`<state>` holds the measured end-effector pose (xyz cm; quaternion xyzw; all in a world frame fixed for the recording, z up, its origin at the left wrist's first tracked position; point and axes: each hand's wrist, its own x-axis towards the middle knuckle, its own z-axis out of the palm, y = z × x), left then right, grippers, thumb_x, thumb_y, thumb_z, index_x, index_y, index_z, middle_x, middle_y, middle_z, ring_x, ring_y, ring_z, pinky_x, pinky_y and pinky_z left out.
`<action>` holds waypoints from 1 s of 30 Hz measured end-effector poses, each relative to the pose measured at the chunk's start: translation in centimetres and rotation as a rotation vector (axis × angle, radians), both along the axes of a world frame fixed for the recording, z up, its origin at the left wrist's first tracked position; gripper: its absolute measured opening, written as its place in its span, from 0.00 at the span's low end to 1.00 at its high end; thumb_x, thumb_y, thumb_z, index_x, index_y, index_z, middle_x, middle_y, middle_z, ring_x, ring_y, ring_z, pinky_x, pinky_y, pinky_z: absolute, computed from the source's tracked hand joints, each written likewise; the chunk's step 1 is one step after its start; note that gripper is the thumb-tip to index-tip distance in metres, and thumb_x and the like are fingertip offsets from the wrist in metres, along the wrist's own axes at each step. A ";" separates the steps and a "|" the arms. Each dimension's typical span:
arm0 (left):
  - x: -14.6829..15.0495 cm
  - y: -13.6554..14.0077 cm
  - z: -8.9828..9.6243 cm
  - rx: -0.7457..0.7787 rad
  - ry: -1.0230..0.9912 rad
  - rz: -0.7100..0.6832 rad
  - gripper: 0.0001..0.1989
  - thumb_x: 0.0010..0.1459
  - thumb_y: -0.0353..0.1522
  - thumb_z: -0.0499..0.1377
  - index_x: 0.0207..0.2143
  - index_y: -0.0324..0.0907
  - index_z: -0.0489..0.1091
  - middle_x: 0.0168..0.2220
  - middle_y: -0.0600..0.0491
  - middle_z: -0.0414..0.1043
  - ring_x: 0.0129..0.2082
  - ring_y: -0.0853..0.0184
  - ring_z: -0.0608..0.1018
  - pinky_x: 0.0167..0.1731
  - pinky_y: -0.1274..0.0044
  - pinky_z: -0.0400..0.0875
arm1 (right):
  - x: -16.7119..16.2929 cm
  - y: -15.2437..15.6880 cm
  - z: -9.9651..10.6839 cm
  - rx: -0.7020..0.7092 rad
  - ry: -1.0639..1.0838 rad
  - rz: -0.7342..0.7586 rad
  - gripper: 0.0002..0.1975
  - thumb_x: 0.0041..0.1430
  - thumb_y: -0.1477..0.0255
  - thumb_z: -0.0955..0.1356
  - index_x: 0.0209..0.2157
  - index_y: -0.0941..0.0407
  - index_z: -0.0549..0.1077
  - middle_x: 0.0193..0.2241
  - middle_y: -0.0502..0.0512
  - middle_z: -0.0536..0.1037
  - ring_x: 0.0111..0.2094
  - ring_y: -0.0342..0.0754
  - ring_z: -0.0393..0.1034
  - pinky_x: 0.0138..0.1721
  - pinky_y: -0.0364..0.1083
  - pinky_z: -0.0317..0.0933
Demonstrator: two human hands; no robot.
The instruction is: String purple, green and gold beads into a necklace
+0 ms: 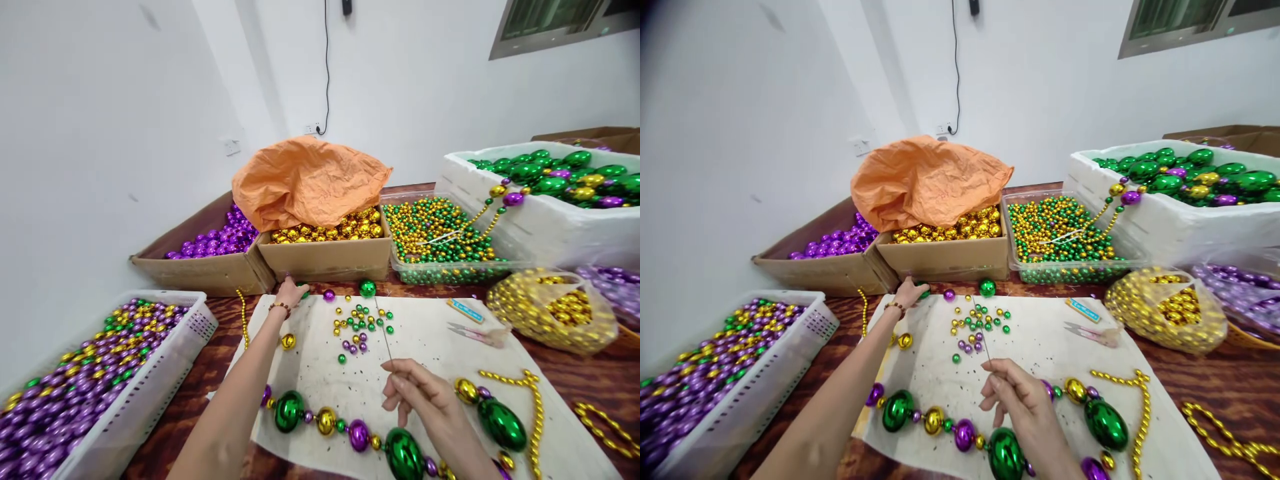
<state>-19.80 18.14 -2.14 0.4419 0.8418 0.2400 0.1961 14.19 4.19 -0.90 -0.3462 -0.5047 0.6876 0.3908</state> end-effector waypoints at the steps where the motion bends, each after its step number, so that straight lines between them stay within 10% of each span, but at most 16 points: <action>1: 0.4 -1.0 0.2 0.045 -0.072 -0.038 0.27 0.52 0.41 0.59 0.51 0.36 0.62 0.48 0.38 0.71 0.40 0.58 0.78 0.35 0.71 0.74 | -0.1 -0.2 -0.7 -0.008 -0.007 -0.009 0.14 0.62 0.62 0.65 0.44 0.57 0.72 0.29 0.55 0.74 0.31 0.49 0.73 0.25 0.43 0.65; 8: 7.4 -9.6 2.3 0.431 -0.766 -0.366 0.25 0.51 0.32 0.61 0.54 0.44 0.64 0.50 0.48 0.70 0.46 0.63 0.74 0.46 0.71 0.71 | -0.8 -1.2 -3.7 -0.088 0.034 -0.066 0.15 0.60 0.60 0.67 0.39 0.59 0.72 0.27 0.55 0.74 0.28 0.51 0.75 0.22 0.43 0.65; 13: 12.9 -11.9 4.0 0.518 -1.302 -0.361 0.22 0.57 0.32 0.60 0.54 0.46 0.65 0.49 0.48 0.69 0.46 0.62 0.74 0.44 0.69 0.71 | -0.8 -1.7 -4.2 -0.042 -0.005 -0.102 0.18 0.61 0.59 0.65 0.46 0.58 0.70 0.28 0.54 0.74 0.26 0.47 0.73 0.20 0.41 0.63; 30: 15.0 -10.7 5.8 0.484 -1.698 -0.155 0.13 0.59 0.40 0.58 0.43 0.42 0.68 0.41 0.52 0.73 0.37 0.64 0.78 0.41 0.68 0.74 | 1.0 -3.6 -2.5 0.155 -0.247 -0.094 0.14 0.65 0.62 0.62 0.40 0.58 0.72 0.23 0.53 0.74 0.22 0.46 0.72 0.22 0.42 0.61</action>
